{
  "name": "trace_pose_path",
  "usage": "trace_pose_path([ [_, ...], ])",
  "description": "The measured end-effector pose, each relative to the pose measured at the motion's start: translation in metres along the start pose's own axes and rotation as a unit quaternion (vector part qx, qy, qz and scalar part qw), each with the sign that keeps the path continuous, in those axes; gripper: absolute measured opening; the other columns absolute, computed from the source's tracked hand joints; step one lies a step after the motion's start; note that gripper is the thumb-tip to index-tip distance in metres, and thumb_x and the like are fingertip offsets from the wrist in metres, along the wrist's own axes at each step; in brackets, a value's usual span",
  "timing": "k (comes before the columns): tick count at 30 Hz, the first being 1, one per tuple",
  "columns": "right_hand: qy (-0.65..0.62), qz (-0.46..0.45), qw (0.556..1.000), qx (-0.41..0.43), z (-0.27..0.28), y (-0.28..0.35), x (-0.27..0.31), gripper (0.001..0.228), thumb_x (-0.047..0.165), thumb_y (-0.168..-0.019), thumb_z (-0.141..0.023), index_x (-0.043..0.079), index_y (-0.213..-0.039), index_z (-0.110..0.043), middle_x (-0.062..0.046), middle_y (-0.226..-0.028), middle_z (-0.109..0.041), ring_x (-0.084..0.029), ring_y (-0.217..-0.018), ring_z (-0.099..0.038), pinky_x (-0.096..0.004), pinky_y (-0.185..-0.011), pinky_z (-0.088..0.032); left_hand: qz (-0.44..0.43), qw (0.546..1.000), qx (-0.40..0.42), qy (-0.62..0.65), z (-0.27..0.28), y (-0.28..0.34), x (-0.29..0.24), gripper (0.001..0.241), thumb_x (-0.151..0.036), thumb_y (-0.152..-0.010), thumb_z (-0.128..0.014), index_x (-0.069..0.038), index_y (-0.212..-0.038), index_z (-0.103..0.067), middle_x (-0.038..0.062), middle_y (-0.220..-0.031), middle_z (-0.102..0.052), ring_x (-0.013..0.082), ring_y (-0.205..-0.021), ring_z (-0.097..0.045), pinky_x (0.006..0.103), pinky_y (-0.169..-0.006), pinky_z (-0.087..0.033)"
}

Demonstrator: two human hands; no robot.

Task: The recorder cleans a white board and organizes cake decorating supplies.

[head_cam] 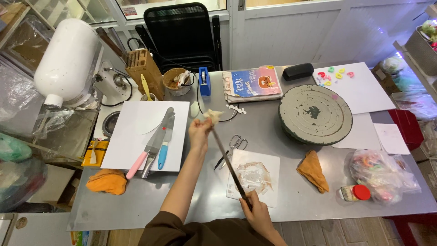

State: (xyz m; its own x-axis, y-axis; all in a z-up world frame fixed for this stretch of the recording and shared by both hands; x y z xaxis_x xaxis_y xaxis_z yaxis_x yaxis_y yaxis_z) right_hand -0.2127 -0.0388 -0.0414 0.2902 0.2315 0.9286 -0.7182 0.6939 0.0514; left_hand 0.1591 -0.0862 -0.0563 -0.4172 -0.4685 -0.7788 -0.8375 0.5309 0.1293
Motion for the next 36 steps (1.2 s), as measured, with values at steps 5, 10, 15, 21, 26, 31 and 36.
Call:
trace_pose_path([
  [5,0.064,0.037,0.996,-0.049,0.022,0.008,0.007,0.020,0.017,-0.090,-0.074,0.005,-0.100,-0.063,-0.004,-0.060,-0.068,-0.013,-0.046,-0.062,-0.030,-0.045,-0.046,-0.034,0.999,-0.025,-0.030,-0.005,0.002,-0.049,0.033,-0.002,-0.089,-0.074,-0.005,-0.111,-0.050,0.011,-0.098,-0.071,0.0166,-0.085,-0.070,0.0308,-0.078,-0.059],
  [10,0.106,0.142,0.962,-0.209,0.058,-0.014,0.072,0.030,0.011,-0.083,-0.078,0.004,-0.110,-0.067,-0.008,-0.079,-0.069,-0.013,-0.060,-0.066,-0.029,-0.052,-0.051,0.028,0.992,0.006,-0.126,0.037,0.028,0.000,0.027,-0.010,-0.094,-0.070,0.000,-0.119,-0.063,0.006,-0.099,-0.071,0.0121,-0.084,-0.067,0.0268,-0.074,-0.055],
  [15,0.112,0.176,0.952,-0.224,0.058,-0.032,0.084,0.030,0.008,-0.081,-0.082,0.004,-0.108,-0.069,-0.007,-0.085,-0.068,-0.012,-0.061,-0.061,-0.026,-0.048,-0.049,0.112,0.978,-0.026,-0.172,0.096,0.064,0.056,0.029,-0.018,-0.096,-0.071,0.001,-0.118,-0.071,0.004,-0.098,-0.071,0.0106,-0.079,-0.062,0.0246,-0.071,-0.052],
  [21,0.066,0.128,0.973,-0.183,0.038,-0.047,0.067,0.032,0.010,-0.081,-0.082,0.004,-0.110,-0.070,-0.006,-0.081,-0.067,-0.011,-0.057,-0.052,-0.027,-0.049,-0.042,0.122,0.960,-0.059,-0.246,0.177,0.084,0.109,0.039,-0.020,-0.095,-0.073,0.003,-0.126,-0.071,0.009,-0.103,-0.071,0.0136,-0.081,-0.059,0.0267,-0.071,-0.047],
  [26,-0.124,0.084,0.983,-0.104,0.014,-0.057,0.043,0.029,0.013,-0.092,-0.071,0.002,-0.119,-0.067,-0.007,-0.096,-0.074,-0.010,-0.075,-0.060,-0.025,-0.063,-0.049,0.024,0.934,-0.031,-0.356,0.119,0.134,0.065,0.047,-0.026,-0.095,-0.068,0.001,-0.134,-0.064,0.012,-0.129,-0.067,0.0183,-0.109,-0.063,0.0307,-0.091,-0.051],
  [31,-0.319,-0.007,0.947,0.018,-0.017,-0.064,0.038,0.031,0.022,-0.102,-0.050,0.002,-0.124,-0.059,-0.008,-0.095,-0.076,-0.012,-0.065,-0.060,-0.027,-0.060,-0.051,0.087,0.936,0.208,-0.270,0.009,0.210,0.014,0.045,-0.030,-0.109,-0.054,0.001,-0.139,-0.068,0.003,-0.112,-0.063,0.0093,-0.106,-0.056,0.0259,-0.092,-0.047],
  [36,-0.431,-0.021,0.899,0.071,-0.024,-0.069,0.039,0.025,0.024,-0.107,-0.043,0.003,-0.117,-0.052,-0.008,-0.080,-0.062,-0.016,-0.068,-0.062,-0.028,-0.064,-0.052,0.127,0.922,0.228,-0.286,-0.029,0.228,-0.013,0.041,-0.024,-0.104,-0.057,-0.001,-0.136,-0.066,0.003,-0.079,-0.062,0.0124,-0.068,-0.055,0.0305,-0.066,-0.046],
])
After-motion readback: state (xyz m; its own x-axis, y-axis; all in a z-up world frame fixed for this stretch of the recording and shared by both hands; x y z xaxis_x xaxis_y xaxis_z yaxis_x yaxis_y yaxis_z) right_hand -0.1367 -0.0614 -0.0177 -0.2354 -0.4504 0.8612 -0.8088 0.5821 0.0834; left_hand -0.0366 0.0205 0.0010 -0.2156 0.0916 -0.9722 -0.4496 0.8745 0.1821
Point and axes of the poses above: each hand's wrist, its own y-axis away from the middle knuckle, its own z-axis out of the back of the hand, x = y × z, the point moved 4 cm from there along -y, towards the middle knuckle
